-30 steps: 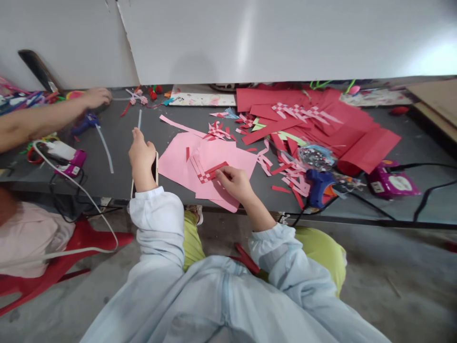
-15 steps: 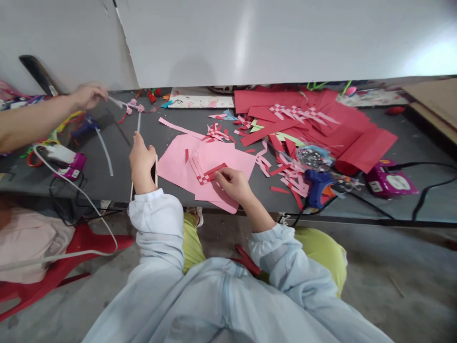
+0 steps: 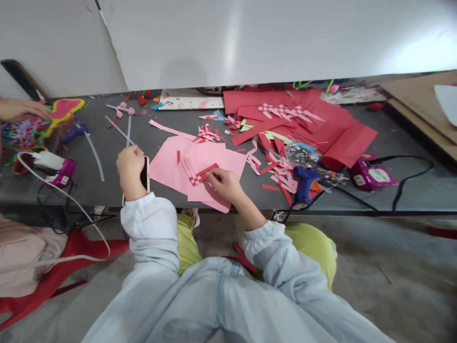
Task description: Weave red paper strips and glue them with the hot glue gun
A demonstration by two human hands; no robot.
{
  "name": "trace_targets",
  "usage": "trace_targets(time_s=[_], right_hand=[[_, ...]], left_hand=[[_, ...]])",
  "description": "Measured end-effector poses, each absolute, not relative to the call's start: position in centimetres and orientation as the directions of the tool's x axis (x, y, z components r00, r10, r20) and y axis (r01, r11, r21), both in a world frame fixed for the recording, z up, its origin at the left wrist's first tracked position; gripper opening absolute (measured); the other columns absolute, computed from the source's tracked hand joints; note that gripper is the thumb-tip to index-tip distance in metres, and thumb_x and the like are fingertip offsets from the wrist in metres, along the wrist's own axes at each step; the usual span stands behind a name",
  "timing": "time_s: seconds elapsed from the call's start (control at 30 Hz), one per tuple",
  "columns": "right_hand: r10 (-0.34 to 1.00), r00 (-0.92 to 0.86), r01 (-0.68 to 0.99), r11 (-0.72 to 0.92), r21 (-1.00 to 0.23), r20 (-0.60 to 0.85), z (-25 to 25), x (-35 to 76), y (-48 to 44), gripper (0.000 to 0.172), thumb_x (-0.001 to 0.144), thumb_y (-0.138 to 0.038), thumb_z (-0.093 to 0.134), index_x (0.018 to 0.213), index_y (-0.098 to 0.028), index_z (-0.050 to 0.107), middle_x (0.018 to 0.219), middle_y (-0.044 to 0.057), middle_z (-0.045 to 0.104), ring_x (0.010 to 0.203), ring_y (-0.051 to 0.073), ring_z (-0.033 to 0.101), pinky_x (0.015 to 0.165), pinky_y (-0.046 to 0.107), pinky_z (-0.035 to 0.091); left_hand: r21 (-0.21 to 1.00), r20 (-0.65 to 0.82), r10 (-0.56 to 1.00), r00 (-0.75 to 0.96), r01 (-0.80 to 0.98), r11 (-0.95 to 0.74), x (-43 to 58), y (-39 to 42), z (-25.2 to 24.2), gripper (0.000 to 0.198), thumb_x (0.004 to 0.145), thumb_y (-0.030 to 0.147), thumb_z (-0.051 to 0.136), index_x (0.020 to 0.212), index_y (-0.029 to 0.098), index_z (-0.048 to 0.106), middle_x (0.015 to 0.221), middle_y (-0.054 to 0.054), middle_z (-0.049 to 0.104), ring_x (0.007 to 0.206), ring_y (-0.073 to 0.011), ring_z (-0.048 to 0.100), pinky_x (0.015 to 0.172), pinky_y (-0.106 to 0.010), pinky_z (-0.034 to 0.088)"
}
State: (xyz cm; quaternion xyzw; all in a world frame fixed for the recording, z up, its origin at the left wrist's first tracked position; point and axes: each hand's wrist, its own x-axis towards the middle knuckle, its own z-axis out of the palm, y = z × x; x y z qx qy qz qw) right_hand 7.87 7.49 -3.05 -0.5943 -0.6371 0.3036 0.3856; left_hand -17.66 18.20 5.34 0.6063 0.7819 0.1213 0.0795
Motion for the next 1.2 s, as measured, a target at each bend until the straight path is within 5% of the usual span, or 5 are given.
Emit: trace_targets(time_s=[0.17, 0.3, 0.47, 0.6, 1.2], right_hand=[[0.993, 0.003, 0.516, 0.103, -0.85, 0.122, -3.2, 8.0, 7.4, 0.034, 0.091, -0.044, 0.047, 0.072, -0.018, 0.061, 0.06, 0.002, 0.056, 0.056, 0.013, 0.046, 0.058, 0.028, 0.033], [0.993, -0.006, 0.506, 0.104, -0.856, 0.117, -3.3, 8.0, 7.3, 0.035, 0.091, -0.044, 0.047, 0.073, -0.018, 0.062, 0.06, 0.002, 0.056, 0.056, 0.013, 0.047, 0.058, 0.028, 0.034], [0.993, 0.007, 0.504, 0.098, -0.858, 0.118, -3.3, 8.1, 7.3, 0.034, 0.091, -0.043, 0.048, 0.074, -0.018, 0.064, 0.06, 0.001, 0.055, 0.055, 0.012, 0.045, 0.058, 0.028, 0.033], [0.992, 0.015, 0.503, 0.099, -0.858, 0.123, -3.4, 8.1, 7.3, 0.033, 0.091, -0.042, 0.049, 0.072, -0.018, 0.063, 0.059, 0.0, 0.054, 0.055, 0.011, 0.044, 0.057, 0.027, 0.033], [0.993, 0.011, 0.505, 0.096, -0.858, 0.118, -3.6, 8.1, 7.4, 0.034, 0.091, -0.043, 0.049, 0.075, -0.018, 0.065, 0.061, 0.002, 0.057, 0.056, 0.013, 0.046, 0.058, 0.029, 0.034]], left_hand=[[0.313, 0.051, 0.945, -0.324, 0.904, 0.293, -17.6, 18.0, 5.4, 0.043, 0.09, 0.015, 0.043, 0.127, 0.02, 0.066, 0.13, -0.011, 0.068, 0.122, -0.0275, 0.063, 0.105, -0.039, 0.049], [0.365, 0.134, 0.883, -0.449, 0.851, 0.377, -17.7, 17.6, 6.1, 0.072, 0.088, 0.01, 0.043, 0.157, 0.013, 0.025, 0.158, -0.019, 0.037, 0.127, -0.0324, 0.059, 0.107, -0.046, 0.047], [0.365, 0.086, 0.913, -0.4, 0.865, 0.344, -18.1, 17.7, 6.1, 0.054, 0.087, 0.007, 0.042, 0.138, 0.011, 0.057, 0.147, -0.017, 0.053, 0.136, -0.0318, 0.052, 0.113, -0.045, 0.042], [0.365, 0.08, 0.938, -0.337, 0.886, 0.287, -18.0, 17.7, 5.9, 0.082, 0.085, 0.011, 0.048, 0.159, 0.007, 0.012, 0.167, -0.016, 0.007, 0.143, -0.0354, 0.042, 0.116, -0.05, 0.039], [0.439, 0.121, 0.945, -0.303, 0.87, 0.223, -17.8, 17.6, 5.9, 0.087, 0.086, 0.012, 0.047, 0.16, 0.015, 0.001, 0.167, -0.012, -0.003, 0.144, -0.0367, 0.039, 0.115, -0.055, 0.039]])
